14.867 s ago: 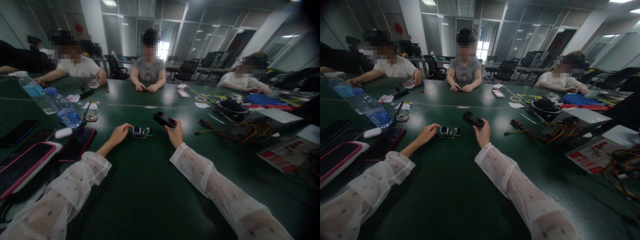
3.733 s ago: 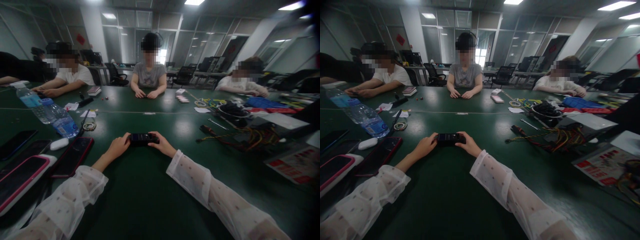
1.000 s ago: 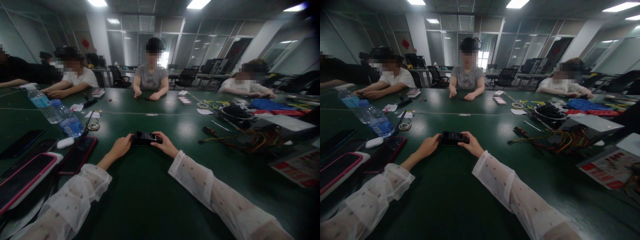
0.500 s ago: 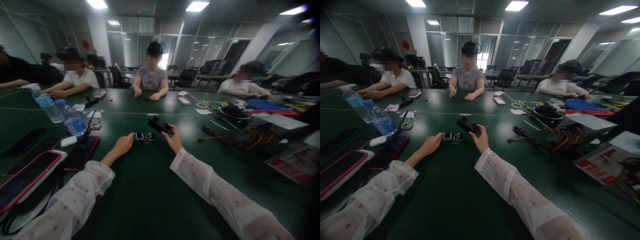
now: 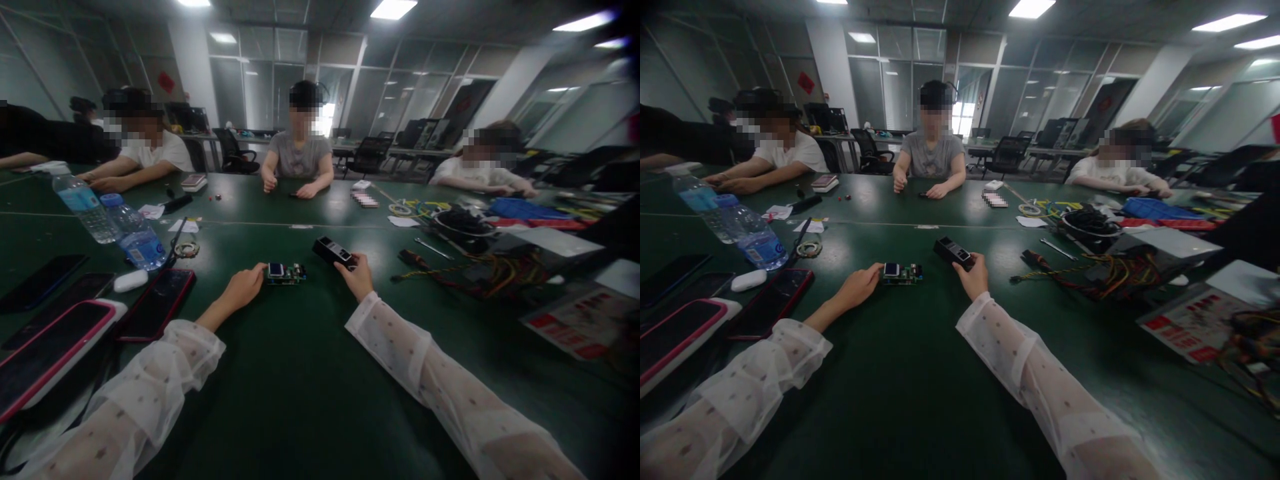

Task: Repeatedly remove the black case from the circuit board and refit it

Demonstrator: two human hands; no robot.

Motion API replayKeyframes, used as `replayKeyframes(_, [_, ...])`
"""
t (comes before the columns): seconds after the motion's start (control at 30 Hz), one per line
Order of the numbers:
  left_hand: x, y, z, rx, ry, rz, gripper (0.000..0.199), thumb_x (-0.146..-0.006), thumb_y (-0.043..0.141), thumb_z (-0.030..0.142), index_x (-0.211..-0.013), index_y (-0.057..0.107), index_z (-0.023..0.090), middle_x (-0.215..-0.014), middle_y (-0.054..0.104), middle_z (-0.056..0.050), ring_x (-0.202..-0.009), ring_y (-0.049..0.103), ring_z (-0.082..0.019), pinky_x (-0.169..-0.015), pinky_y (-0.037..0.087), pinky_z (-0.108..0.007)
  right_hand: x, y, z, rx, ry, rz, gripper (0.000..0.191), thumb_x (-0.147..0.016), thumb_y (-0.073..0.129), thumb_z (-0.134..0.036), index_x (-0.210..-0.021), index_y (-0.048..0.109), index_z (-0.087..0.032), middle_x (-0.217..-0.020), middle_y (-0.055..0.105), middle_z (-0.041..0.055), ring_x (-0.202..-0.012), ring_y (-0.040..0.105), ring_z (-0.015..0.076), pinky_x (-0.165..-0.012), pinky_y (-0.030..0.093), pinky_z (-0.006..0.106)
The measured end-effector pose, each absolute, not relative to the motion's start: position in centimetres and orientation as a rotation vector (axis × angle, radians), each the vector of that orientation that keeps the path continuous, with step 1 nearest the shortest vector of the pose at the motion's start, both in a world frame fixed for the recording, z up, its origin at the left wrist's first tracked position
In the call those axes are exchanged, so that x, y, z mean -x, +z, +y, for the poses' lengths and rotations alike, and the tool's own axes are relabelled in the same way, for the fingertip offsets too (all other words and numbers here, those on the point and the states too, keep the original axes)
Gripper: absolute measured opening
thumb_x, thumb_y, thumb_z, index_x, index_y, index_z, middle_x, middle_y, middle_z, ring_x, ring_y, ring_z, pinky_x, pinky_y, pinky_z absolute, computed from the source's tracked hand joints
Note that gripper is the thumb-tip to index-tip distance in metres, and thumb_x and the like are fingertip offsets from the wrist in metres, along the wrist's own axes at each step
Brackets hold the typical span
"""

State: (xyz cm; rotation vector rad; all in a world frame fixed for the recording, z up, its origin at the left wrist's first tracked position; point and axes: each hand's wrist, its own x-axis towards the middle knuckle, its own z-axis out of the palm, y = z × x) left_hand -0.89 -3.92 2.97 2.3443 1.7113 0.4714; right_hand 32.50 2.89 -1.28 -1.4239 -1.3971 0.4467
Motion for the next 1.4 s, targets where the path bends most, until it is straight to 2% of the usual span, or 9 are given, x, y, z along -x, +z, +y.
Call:
replayKeyframes(0.2, [0.8, 3.1, -3.9, -2.348, 0.473, 1.701, 0.035, -0.103, 0.027, 0.027, -0.13, 0.049, 0.019, -0.094, 0.071, -0.007, -0.079, 0.069, -0.019, -0.07, 0.049, -0.028, -32.6, -1.6, 3.1, 1.473, 0.363, -1.514, 0.064, -0.069, 0.073, -0.051, -0.116, 0.049, -0.015, -0.113, 0.062, 0.0179, -0.104, 0.06, 0.0324, -0.093, 0.049, 0.052])
replayKeyframes(0.4, [0.9, 2.9, -3.8, -2.381, 0.433, 1.747, 0.035, -0.103, 0.028, 0.028, -0.129, 0.049, 0.02, -0.093, 0.071, -0.007, -0.08, 0.069, -0.02, -0.071, 0.05, -0.031, -32.5, -1.6, 3.0, 1.526, 0.252, -1.532, 0.076, -0.066, 0.076, -0.05, -0.124, 0.046, -0.013, -0.115, 0.059, 0.0181, -0.108, 0.055, 0.0331, -0.096, 0.045, 0.052])
replayKeyframes(0.67, [0.9, 2.7, -3.7, -2.391, 0.468, 1.719, 0.033, -0.103, 0.029, 0.028, -0.127, 0.049, 0.02, -0.092, 0.07, -0.007, -0.077, 0.068, -0.02, -0.067, 0.049, -0.029, -32.8, -2.0, 3.4, 1.509, 0.263, -1.536, 0.06, -0.07, 0.073, -0.05, -0.114, 0.052, -0.015, -0.106, 0.062, 0.0148, -0.097, 0.058, 0.0306, -0.089, 0.048, 0.052])
replayKeyframes(1.0, [1.0, 2.7, -3.7, -2.362, 0.486, 1.703, 0.033, -0.103, 0.029, 0.027, -0.127, 0.05, 0.019, -0.091, 0.07, -0.006, -0.075, 0.068, -0.018, -0.066, 0.049, -0.027, -32.4, -1.2, 2.9, 1.374, 0.353, -1.441, 0.057, -0.072, 0.074, -0.043, -0.114, 0.05, -0.015, -0.108, 0.063, 0.0148, -0.096, 0.063, 0.0287, -0.09, 0.051, 0.051])
replayKeyframes(1.2, [0.9, 2.8, -3.7, -2.36, 0.443, 1.748, 0.033, -0.102, 0.03, 0.027, -0.128, 0.05, 0.021, -0.093, 0.071, -0.006, -0.077, 0.069, -0.018, -0.067, 0.049, -0.027, -29.9, 0.4, 0.8, 1.159, 0.279, -1.384, 0.054, -0.079, 0.069, -0.038, -0.121, 0.045, -0.016, -0.117, 0.057, 0.0151, -0.105, 0.061, 0.027, -0.094, 0.051, 0.047])
replayKeyframes(1.4, [0.9, 2.5, -3.6, -2.399, 0.432, 1.768, 0.035, -0.102, 0.029, 0.027, -0.131, 0.048, 0.021, -0.097, 0.072, -0.008, -0.084, 0.07, -0.021, -0.073, 0.051, -0.031, -26.3, 1.3, -1.9, 0.979, 0.483, -1.567, 0.051, -0.082, 0.068, -0.039, -0.124, 0.045, -0.021, -0.12, 0.056, 0.0115, -0.112, 0.059, 0.026, -0.098, 0.051, 0.046])
